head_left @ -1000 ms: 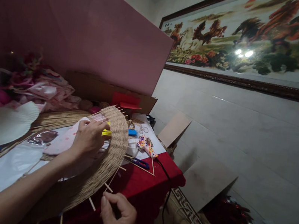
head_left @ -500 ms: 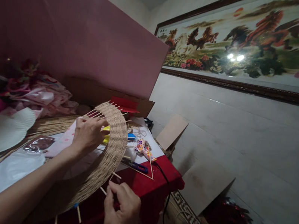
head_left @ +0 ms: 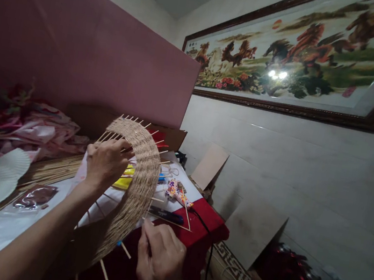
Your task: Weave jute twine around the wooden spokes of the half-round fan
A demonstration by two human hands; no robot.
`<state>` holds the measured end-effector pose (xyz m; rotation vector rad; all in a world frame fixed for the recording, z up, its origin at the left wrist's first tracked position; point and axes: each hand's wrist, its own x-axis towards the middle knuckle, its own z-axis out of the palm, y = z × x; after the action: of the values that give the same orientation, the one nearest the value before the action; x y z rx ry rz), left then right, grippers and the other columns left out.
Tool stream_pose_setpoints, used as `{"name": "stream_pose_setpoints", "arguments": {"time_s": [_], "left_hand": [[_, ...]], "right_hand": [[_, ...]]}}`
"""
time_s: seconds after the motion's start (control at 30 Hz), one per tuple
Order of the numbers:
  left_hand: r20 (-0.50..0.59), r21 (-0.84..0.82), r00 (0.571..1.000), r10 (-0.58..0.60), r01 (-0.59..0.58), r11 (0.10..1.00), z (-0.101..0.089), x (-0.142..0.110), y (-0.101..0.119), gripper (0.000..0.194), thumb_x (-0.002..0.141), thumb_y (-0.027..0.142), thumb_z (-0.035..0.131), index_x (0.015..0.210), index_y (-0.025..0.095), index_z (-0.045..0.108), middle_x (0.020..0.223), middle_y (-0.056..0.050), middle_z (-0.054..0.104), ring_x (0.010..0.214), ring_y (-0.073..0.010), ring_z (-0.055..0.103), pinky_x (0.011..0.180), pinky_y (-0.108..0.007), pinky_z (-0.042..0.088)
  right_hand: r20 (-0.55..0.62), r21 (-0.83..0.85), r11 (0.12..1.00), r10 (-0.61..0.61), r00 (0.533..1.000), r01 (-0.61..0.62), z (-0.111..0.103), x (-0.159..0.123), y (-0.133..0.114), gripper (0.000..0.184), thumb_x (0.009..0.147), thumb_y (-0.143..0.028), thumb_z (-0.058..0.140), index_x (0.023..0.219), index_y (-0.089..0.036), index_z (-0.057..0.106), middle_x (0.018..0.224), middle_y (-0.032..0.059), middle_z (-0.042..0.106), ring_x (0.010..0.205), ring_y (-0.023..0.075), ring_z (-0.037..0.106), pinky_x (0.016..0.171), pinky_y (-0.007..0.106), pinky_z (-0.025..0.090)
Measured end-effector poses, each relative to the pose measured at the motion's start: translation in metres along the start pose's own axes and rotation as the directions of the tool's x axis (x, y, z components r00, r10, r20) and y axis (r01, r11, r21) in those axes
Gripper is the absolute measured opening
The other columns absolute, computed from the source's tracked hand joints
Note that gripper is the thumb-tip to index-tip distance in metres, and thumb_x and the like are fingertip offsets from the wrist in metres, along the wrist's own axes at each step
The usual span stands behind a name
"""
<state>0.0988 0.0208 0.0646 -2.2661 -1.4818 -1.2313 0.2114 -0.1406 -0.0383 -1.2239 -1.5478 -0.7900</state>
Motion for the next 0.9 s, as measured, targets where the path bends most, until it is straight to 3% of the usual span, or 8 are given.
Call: {"name": "stream_pose_setpoints", "arguments": {"time_s": [0.1, 0.33, 0.53, 0.63, 0.77, 0.9], "left_hand": [[0.002, -0.013, 0.999, -0.034, 0.034, 0.999, 0.000, 0.002, -0.008, 0.021, 0.079, 0.038, 0.053, 0.088, 0.026, 0.067, 0.090, -0.007, 0.071, 0.087, -0.0277, 0.063, 0.071, -0.038, 0.038], [0.006, -0.114, 0.987, -0.158, 0.157, 0.981, -0.003, 0.004, -0.022, 0.026, 0.078, 0.044, 0.053, 0.093, 0.027, 0.067, 0.094, -0.008, 0.071, 0.088, -0.0303, 0.063, 0.063, -0.037, 0.039], [0.020, -0.142, 0.980, -0.198, 0.199, 0.970, -0.009, 0.006, -0.022, 0.028, 0.076, 0.046, 0.055, 0.089, 0.026, 0.067, 0.093, -0.010, 0.071, 0.087, -0.0313, 0.063, 0.061, -0.037, 0.037], [0.033, -0.184, 0.969, -0.244, 0.246, 0.952, -0.011, 0.006, -0.022, 0.031, 0.075, 0.048, 0.054, 0.090, 0.025, 0.068, 0.093, -0.010, 0.071, 0.087, -0.0309, 0.063, 0.061, -0.037, 0.037], [0.035, -0.236, 0.957, -0.289, 0.289, 0.928, -0.010, 0.006, -0.024, 0.033, 0.074, 0.050, 0.055, 0.090, 0.025, 0.069, 0.090, -0.008, 0.072, 0.084, -0.0285, 0.064, 0.061, -0.035, 0.038], [0.037, -0.217, 0.956, -0.291, 0.292, 0.932, -0.007, 0.006, -0.026, 0.033, 0.074, 0.050, 0.054, 0.090, 0.025, 0.069, 0.087, -0.008, 0.073, 0.082, -0.0284, 0.065, 0.058, -0.034, 0.038]], "right_hand": [[-0.025, 0.031, 0.999, -0.032, 0.999, 0.033, 0.003, -0.003, 0.000, 0.018, 0.085, -0.009, 0.048, 0.096, -0.012, 0.062, 0.063, 0.0037, 0.060, 0.055, 0.0134, 0.056, 0.051, 0.025, 0.041], [-0.053, 0.175, 0.984, 0.039, 0.998, -0.029, 0.011, -0.001, -0.006, 0.015, 0.083, -0.009, 0.053, 0.094, -0.015, 0.061, 0.061, 0.0016, 0.059, 0.054, 0.0124, 0.055, 0.048, 0.023, 0.039], [-0.009, 0.329, 0.941, 0.093, 0.996, -0.085, 0.013, 0.002, -0.006, 0.015, 0.083, -0.010, 0.054, 0.094, -0.016, 0.063, 0.063, 0.0010, 0.059, 0.055, 0.0119, 0.055, 0.050, 0.022, 0.040], [0.053, 0.450, 0.867, 0.214, 0.975, -0.215, 0.012, 0.002, -0.007, 0.014, 0.083, -0.012, 0.055, 0.091, -0.017, 0.065, 0.063, -0.0003, 0.059, 0.054, 0.0108, 0.054, 0.051, 0.022, 0.041], [0.167, 0.582, 0.704, 0.386, 0.907, -0.407, 0.010, 0.004, -0.010, 0.011, 0.084, -0.015, 0.057, 0.085, -0.018, 0.067, 0.069, 0.0004, 0.065, 0.063, 0.0116, 0.060, 0.059, 0.021, 0.047], [0.195, 0.651, 0.606, 0.448, 0.873, -0.457, 0.012, 0.006, -0.010, 0.010, 0.083, -0.016, 0.060, 0.084, -0.020, 0.069, 0.073, -0.0006, 0.067, 0.066, 0.0113, 0.062, 0.062, 0.019, 0.048]]}}
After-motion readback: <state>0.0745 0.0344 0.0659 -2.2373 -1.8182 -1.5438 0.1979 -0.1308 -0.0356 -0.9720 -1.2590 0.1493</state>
